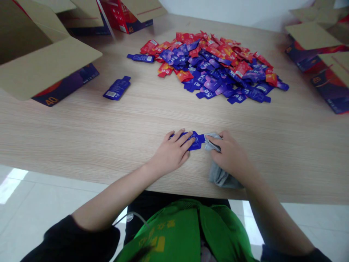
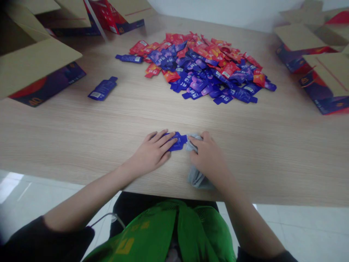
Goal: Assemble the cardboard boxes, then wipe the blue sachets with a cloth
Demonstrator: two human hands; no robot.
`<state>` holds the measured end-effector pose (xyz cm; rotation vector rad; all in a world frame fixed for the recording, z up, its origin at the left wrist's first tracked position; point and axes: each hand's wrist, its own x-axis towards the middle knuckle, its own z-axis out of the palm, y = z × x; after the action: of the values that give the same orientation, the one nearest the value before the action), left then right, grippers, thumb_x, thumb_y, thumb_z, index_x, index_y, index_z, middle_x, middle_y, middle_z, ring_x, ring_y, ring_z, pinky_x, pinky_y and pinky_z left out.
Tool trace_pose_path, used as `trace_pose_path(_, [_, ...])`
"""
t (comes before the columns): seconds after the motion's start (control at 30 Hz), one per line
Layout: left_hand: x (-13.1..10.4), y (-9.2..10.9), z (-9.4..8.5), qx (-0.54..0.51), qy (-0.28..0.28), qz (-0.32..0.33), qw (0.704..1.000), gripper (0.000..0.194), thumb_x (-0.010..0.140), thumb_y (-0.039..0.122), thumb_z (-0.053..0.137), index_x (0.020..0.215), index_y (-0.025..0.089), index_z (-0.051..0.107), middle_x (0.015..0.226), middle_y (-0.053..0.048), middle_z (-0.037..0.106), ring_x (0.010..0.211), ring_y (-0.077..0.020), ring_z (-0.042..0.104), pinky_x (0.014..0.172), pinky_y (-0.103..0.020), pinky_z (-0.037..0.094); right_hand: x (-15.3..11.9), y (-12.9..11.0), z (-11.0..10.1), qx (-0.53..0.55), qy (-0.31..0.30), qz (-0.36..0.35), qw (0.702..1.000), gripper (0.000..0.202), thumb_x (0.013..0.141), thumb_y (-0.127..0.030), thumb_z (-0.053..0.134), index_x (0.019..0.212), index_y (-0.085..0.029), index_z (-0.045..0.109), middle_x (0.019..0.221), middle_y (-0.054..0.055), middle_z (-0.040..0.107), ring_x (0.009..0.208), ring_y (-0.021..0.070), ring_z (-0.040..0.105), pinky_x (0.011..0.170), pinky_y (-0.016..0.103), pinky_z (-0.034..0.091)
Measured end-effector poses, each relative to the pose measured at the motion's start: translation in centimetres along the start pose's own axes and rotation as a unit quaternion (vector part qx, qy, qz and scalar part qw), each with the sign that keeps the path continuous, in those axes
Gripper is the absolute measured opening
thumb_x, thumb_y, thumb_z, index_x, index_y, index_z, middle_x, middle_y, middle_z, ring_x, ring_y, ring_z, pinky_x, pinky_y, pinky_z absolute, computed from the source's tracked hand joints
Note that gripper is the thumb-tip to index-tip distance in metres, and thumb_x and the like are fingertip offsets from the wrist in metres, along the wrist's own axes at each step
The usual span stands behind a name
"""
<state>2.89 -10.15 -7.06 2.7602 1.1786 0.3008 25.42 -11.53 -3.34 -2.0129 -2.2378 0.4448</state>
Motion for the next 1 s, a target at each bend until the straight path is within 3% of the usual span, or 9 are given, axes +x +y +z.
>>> trace_pose_path(0.23, [-0.1, 0.0, 0.1, -0.003, 0.002, -0.004, 1.0, 0.048, 0.103, 0.031, 0.045, 0.149, 0.019, 0.05, 0.159, -0.008, 0.047, 0.148, -0.0325, 0.039, 0.114, -0.053, 0.035, 0.0, -1.5, 0.9, 0.002, 0.016, -0.026, 1.0, 0.054, 0.086, -0.017, 0.052, 0.139, -0.021, 0.066, 0.123, 0.015, 0.053, 0.109, 0.0297, 0.06, 0.087, 0.041, 0.053])
trace_pose_path(0.4, [0.0, 0.1, 0.0, -0.006, -0.002, -0.003, 1.0, 0.047, 0.103, 0.031, 0.045, 0.148, 0.019, 0.051, 0.16, -0.008, 0.046, 0.148, -0.0328, 0.039, 0.115, -0.054, 0.034, -0.1, -0.7, 0.4, -0.018, 0.002, 0.007, 1.0, 0.053, 0.087, -0.018, 0.051, 0.137, -0.025, 0.068, 0.119, 0.013, 0.055, 0.103, 0.0274, 0.061, 0.082, 0.038, 0.052])
trace_pose_path(0.53, [0.0, 0.1, 0.0, -0.009, 0.003, -0.005, 1.0, 0.047, 0.102, 0.03, 0.046, 0.147, 0.02, 0.053, 0.159, -0.008, 0.047, 0.147, -0.0325, 0.04, 0.115, -0.054, 0.034, 0.0, -0.3, -0.2, -0.015, 0.002, -0.006, 1.0, 0.051, 0.087, -0.016, 0.05, 0.134, -0.023, 0.07, 0.118, 0.013, 0.056, 0.104, 0.0271, 0.061, 0.086, 0.038, 0.052])
trace_pose_path(0.7, [0.0, 0.1, 0.0, -0.005, 0.0, -0.006, 1.0, 0.048, 0.103, 0.031, 0.045, 0.149, 0.019, 0.05, 0.159, -0.008, 0.047, 0.148, -0.0323, 0.039, 0.115, -0.053, 0.035, -0.3, -1.4, 0.4, 0.0, 0.008, -0.036, 0.999, 0.054, 0.085, -0.016, 0.052, 0.137, -0.023, 0.067, 0.123, 0.014, 0.054, 0.108, 0.0284, 0.061, 0.085, 0.039, 0.053])
trace_pose_path(1.0, [0.0, 0.2, 0.0, -0.002, 0.003, -0.005, 1.0, 0.046, 0.103, 0.03, 0.045, 0.147, 0.019, 0.053, 0.159, -0.008, 0.047, 0.147, -0.0328, 0.04, 0.114, -0.053, 0.035, -0.2, -0.2, -0.2, -0.021, -0.007, -0.009, 1.0, 0.052, 0.087, -0.016, 0.051, 0.135, -0.023, 0.069, 0.118, 0.013, 0.056, 0.104, 0.0271, 0.061, 0.083, 0.038, 0.052])
